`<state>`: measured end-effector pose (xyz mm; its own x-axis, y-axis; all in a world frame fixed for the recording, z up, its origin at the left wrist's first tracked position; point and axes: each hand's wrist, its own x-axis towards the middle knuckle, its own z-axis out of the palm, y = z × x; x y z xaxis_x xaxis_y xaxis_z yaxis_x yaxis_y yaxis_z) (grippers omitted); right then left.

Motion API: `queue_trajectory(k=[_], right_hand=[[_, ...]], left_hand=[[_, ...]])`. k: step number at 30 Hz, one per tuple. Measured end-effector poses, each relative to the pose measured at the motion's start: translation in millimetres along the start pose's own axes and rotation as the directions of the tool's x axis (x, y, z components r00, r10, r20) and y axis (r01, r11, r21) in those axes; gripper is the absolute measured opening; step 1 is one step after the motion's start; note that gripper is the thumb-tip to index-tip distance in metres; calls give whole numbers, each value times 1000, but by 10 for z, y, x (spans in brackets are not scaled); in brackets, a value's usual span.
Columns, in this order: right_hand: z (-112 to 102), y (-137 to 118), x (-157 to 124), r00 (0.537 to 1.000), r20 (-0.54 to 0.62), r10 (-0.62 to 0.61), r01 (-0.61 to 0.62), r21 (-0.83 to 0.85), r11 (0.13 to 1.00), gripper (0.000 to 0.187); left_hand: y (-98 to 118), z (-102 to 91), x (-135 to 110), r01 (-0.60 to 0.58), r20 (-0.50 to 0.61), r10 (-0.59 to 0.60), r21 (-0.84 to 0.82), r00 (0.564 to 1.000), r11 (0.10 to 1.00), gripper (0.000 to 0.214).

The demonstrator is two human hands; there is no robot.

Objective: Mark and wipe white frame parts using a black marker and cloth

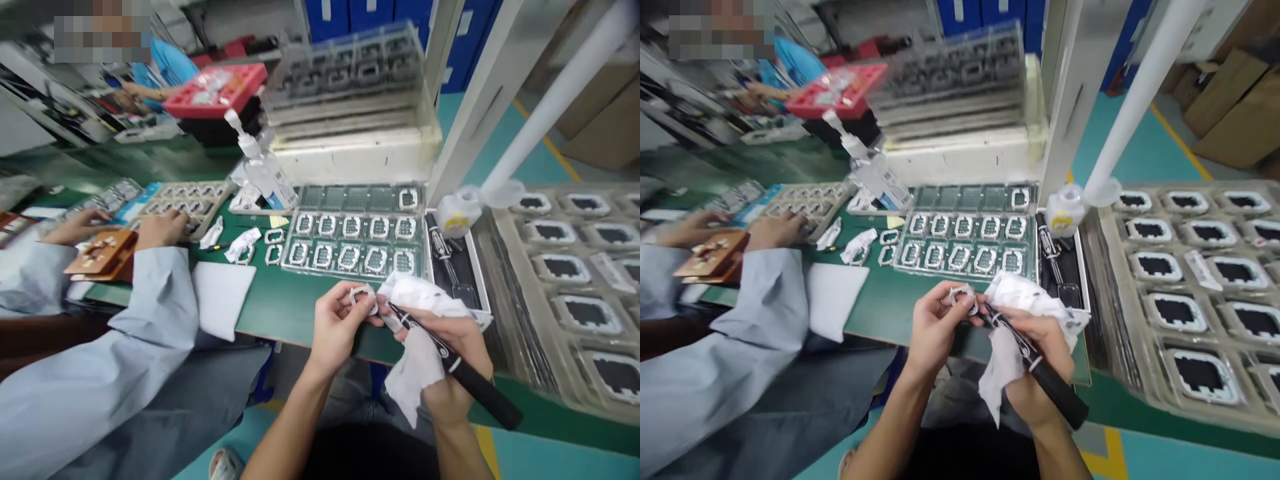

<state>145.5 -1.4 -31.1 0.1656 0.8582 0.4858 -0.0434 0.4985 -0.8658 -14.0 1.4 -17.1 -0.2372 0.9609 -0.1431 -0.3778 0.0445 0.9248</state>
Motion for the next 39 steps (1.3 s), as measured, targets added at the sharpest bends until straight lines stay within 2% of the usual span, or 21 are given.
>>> queue_trajectory(k=[2,4,7,9,11,13,17,19,25,31,39], right_hand=[[-9,42,4,996,-92,-16,14,-26,1000,25],[-4,71,26,994,-109,-23,21,-22,1000,25],[17,62,64,991,-130,-35,35,2,999,24],[32,41,79,989,-139,-43,50,43,998,24],[41,27,83,989,-146,-36,49,84,995,25],[42,29,78,989,-142,-32,48,108,993,27],[25,52,61,995,-54,-79,84,97,992,28],[23,46,52,997,-13,-73,74,68,995,29],[39,-44,42,988,140,61,-62,0,998,28],[38,-54,46,981,184,59,-55,-23,998,26],[7,-37,-19,983,183,25,-7,-99,995,24]], left_hand=[[12,12,23,-66,-76,64,-25,995,997,37],[92,32,67,-154,-115,150,-27,982,988,34],[334,83,154,-258,-68,256,-18,964,966,30],[486,114,205,-272,-12,272,-3,962,962,30],[535,129,221,-247,40,246,16,968,969,32],[452,130,178,-194,56,192,28,980,981,36],[126,102,-27,-75,41,74,36,996,997,39],[30,73,-97,-38,34,36,48,999,998,40],[27,-18,-61,30,8,-31,52,999,998,42],[32,-49,-21,15,65,-18,34,998,999,30],[3,-35,-38,-94,84,86,101,993,990,15]])
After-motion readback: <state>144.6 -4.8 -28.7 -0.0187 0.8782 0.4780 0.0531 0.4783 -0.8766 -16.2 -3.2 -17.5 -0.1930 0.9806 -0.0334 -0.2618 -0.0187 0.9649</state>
